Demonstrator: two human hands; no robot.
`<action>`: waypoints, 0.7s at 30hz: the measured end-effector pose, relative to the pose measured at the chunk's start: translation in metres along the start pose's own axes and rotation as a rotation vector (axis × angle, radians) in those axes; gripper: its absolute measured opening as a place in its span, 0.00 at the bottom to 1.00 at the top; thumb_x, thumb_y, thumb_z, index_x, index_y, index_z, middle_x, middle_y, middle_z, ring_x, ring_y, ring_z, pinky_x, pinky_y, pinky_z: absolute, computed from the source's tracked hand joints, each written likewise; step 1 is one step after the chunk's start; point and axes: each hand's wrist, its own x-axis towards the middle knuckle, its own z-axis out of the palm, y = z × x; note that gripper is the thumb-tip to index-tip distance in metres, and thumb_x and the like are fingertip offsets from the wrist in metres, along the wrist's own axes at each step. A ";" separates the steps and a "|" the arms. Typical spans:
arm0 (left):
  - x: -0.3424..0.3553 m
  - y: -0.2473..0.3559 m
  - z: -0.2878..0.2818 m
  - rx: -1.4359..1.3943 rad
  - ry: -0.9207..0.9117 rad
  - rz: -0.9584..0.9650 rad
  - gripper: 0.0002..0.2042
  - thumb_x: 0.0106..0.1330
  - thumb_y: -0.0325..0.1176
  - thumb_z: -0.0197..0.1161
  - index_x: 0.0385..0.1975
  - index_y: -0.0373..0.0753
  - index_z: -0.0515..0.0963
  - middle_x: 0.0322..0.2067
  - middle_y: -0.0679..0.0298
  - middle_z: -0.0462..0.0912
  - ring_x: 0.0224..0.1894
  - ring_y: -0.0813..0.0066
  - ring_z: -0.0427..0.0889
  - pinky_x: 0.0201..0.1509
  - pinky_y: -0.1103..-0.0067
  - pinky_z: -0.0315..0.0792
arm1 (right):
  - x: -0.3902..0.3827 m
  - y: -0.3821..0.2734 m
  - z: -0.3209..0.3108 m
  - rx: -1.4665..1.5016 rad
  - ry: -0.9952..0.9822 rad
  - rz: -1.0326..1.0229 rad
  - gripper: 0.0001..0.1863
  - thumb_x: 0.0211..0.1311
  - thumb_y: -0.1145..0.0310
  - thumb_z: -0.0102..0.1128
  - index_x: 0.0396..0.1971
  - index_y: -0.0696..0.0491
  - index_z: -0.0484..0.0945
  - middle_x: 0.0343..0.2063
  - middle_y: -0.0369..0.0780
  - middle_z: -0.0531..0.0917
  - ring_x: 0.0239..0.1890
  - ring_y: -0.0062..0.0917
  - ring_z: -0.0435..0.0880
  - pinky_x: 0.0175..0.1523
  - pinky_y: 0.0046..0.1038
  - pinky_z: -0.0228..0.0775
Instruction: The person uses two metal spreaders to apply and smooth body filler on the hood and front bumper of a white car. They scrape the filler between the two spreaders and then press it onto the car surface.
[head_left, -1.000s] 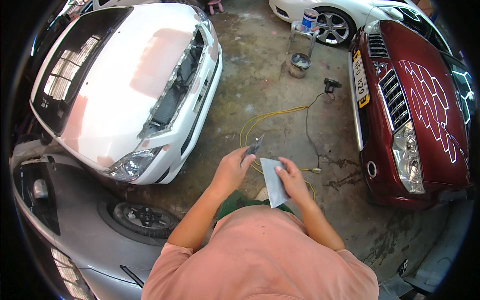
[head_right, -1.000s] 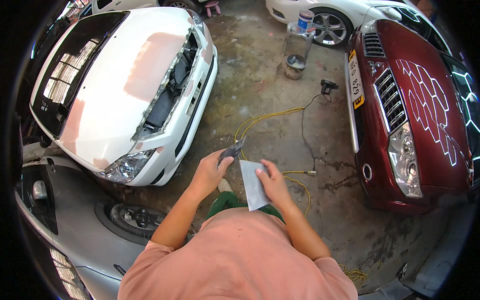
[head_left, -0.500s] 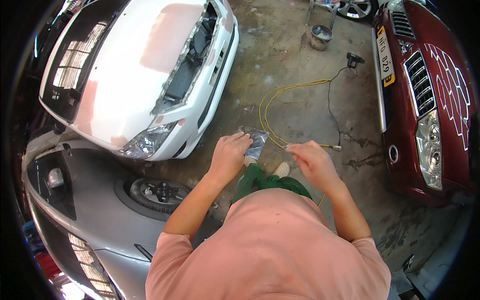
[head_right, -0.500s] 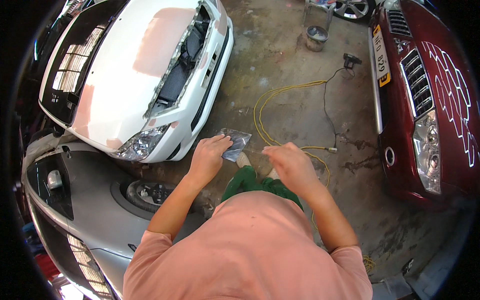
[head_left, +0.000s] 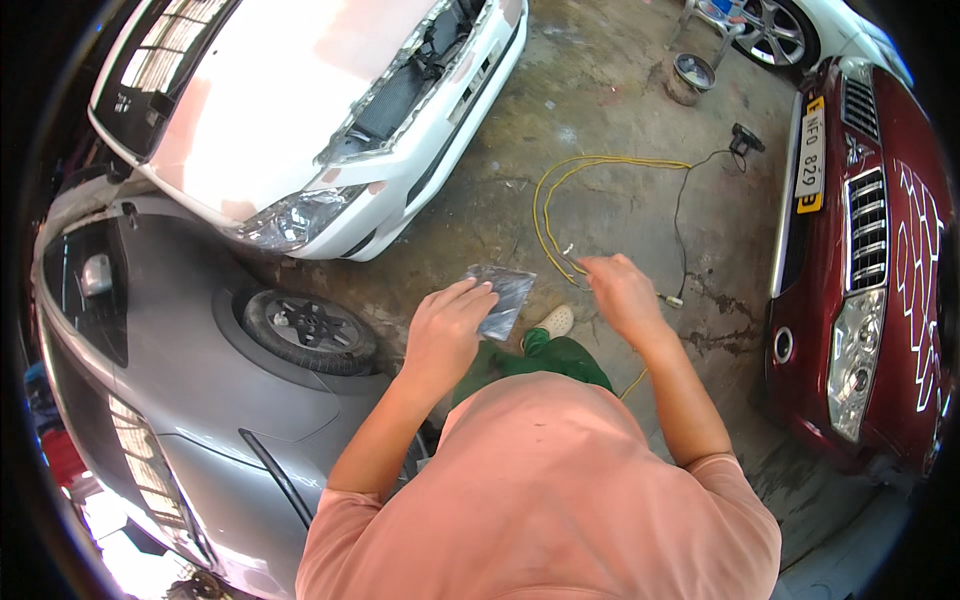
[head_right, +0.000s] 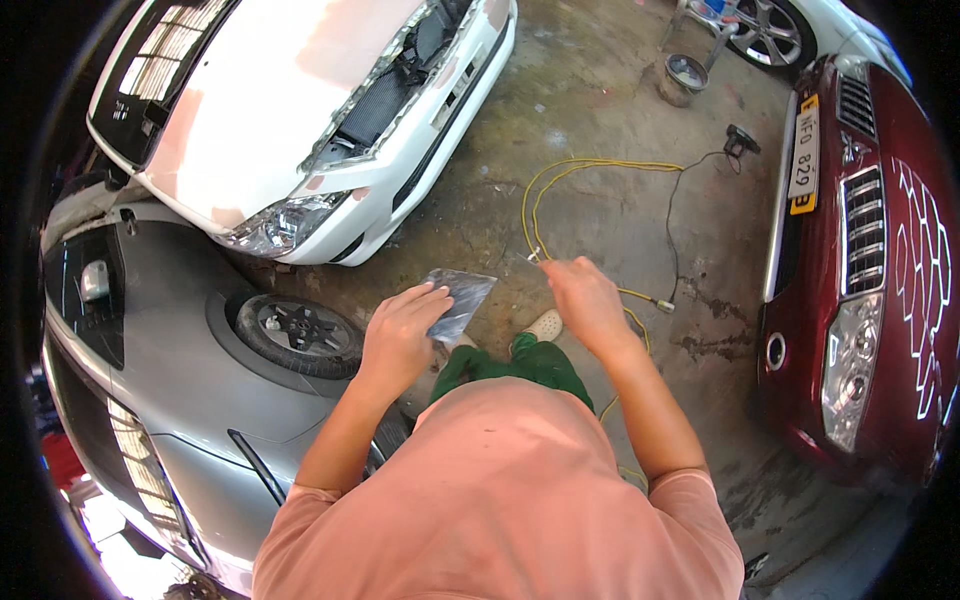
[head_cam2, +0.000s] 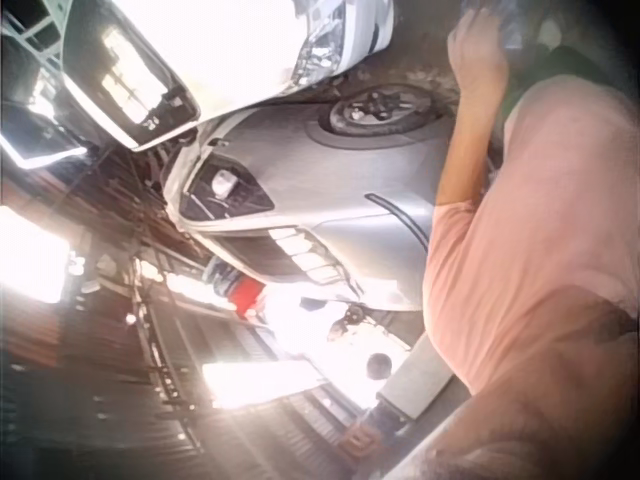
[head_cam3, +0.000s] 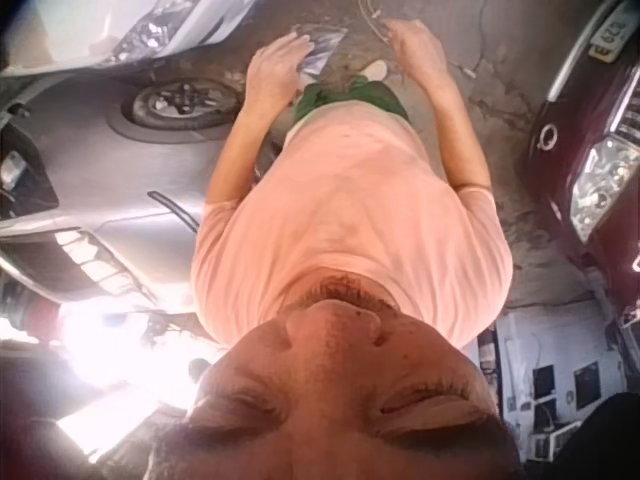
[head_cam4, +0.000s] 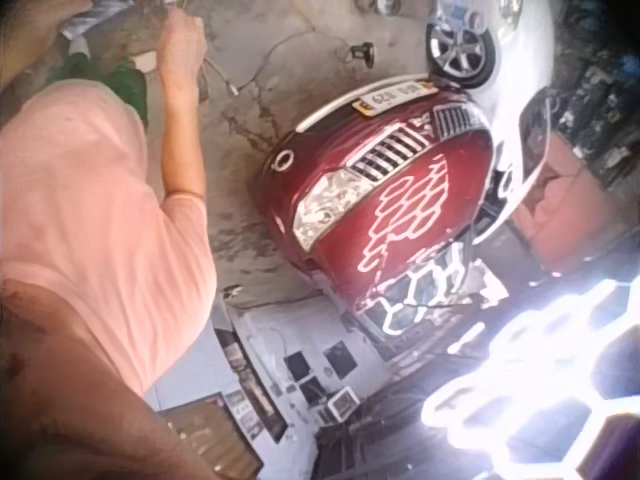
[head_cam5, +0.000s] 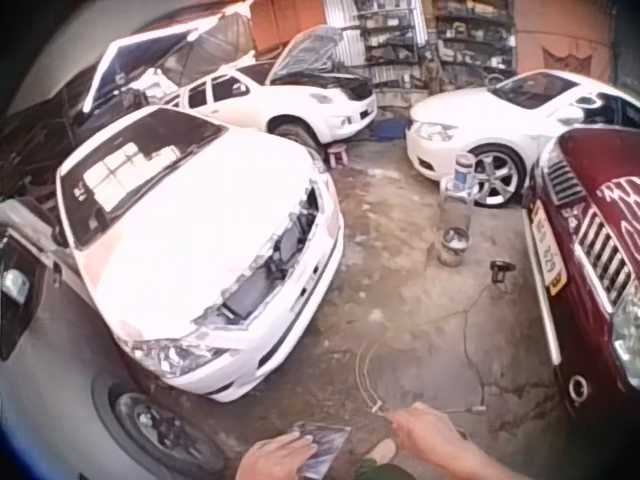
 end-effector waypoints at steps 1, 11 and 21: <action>-0.007 -0.001 -0.004 0.004 0.009 -0.050 0.20 0.48 0.15 0.57 0.43 0.35 0.82 0.50 0.56 0.84 0.57 0.60 0.79 0.57 0.68 0.73 | 0.009 -0.005 -0.015 0.057 0.004 0.002 0.14 0.59 0.74 0.60 0.45 0.55 0.82 0.42 0.42 0.84 0.43 0.37 0.82 0.47 0.34 0.74; -0.090 -0.004 0.008 -0.357 0.038 -0.598 0.25 0.63 0.15 0.53 0.61 0.38 0.72 0.51 0.50 0.80 0.47 0.56 0.81 0.54 0.73 0.74 | -0.109 0.193 0.112 -0.289 0.129 0.961 0.13 0.66 0.66 0.54 0.46 0.56 0.76 0.43 0.54 0.84 0.47 0.52 0.82 0.50 0.50 0.75; -0.162 -0.031 0.042 -0.840 -0.172 -0.602 0.28 0.67 0.33 0.63 0.67 0.38 0.67 0.57 0.50 0.78 0.56 0.58 0.79 0.63 0.69 0.71 | -0.197 0.058 0.100 0.783 0.401 1.041 0.11 0.63 0.72 0.59 0.44 0.58 0.78 0.37 0.40 0.85 0.43 0.25 0.84 0.48 0.32 0.77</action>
